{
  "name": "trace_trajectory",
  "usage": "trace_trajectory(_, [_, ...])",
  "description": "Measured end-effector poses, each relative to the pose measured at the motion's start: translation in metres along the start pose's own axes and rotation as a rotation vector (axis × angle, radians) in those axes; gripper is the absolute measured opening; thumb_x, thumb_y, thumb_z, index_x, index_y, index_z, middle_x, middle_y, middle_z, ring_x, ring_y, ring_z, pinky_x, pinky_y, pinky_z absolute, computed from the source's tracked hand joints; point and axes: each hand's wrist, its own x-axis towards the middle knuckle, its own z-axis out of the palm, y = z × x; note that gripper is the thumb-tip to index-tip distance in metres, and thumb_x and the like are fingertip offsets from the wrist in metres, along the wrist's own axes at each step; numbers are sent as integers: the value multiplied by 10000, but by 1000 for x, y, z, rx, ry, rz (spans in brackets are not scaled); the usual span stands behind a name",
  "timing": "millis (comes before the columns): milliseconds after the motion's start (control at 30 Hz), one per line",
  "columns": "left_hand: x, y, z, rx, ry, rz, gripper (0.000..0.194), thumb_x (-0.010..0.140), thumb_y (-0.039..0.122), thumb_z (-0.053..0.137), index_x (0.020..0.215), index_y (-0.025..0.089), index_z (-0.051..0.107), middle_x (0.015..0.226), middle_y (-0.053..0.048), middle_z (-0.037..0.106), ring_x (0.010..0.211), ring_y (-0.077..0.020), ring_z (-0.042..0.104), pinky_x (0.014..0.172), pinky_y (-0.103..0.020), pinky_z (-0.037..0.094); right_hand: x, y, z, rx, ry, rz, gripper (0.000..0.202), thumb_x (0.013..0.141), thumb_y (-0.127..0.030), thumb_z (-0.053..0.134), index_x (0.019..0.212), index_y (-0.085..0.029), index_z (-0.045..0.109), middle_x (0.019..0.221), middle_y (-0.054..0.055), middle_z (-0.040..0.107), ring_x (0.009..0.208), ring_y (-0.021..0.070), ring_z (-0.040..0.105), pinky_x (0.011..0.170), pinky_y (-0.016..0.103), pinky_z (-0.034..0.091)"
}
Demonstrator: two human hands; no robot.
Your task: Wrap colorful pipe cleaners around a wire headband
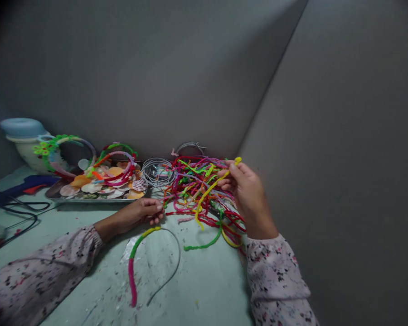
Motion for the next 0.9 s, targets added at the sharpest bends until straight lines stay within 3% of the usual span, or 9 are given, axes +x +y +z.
trace_trajectory(267, [-2, 8, 4, -53, 7, 21, 260, 763, 313, 679, 920, 110, 639, 811, -68, 642, 642, -93, 572, 604, -224, 425, -5, 29, 22, 166, -164, 190, 86, 831, -231, 589, 893, -171, 595, 773, 17, 688, 587, 80, 653, 518, 135, 536])
trace_trajectory(333, [-4, 12, 8, -93, 38, 43, 285, 780, 318, 664, 982, 120, 637, 904, -81, 643, 682, -96, 585, 605, -218, 424, -6, 31, 26, 181, -155, 205, 58, 840, -211, 572, 870, -165, 593, 787, 30, 694, 612, 87, 666, 539, 139, 549])
trace_trajectory(433, [-7, 15, 16, -107, -5, 31, 326, 793, 364, 645, 1016, 126, 630, 972, -97, 638, 658, -88, 583, 531, -203, 388, -6, 33, 30, 183, -130, 211, 42, 839, -205, 573, 853, -166, 583, 797, 42, 703, 639, 97, 677, 567, 148, 561])
trace_trajectory(633, [-10, 12, 29, -73, -124, -4, 275, 773, 364, 666, 882, 115, 622, 920, -100, 656, 601, -74, 562, 472, -205, 333, -4, 36, 30, 153, -103, 188, 75, 824, -244, 599, 845, -175, 580, 805, 30, 698, 652, 97, 680, 592, 164, 570])
trace_trajectory(900, [-9, 12, 29, -104, -64, -37, 216, 717, 271, 724, 785, 129, 577, 711, -19, 597, 540, -60, 533, 464, -196, 307, 2, 33, 20, 98, -34, 145, 125, 829, -291, 596, 850, -169, 596, 774, 22, 677, 607, 87, 659, 551, 156, 555])
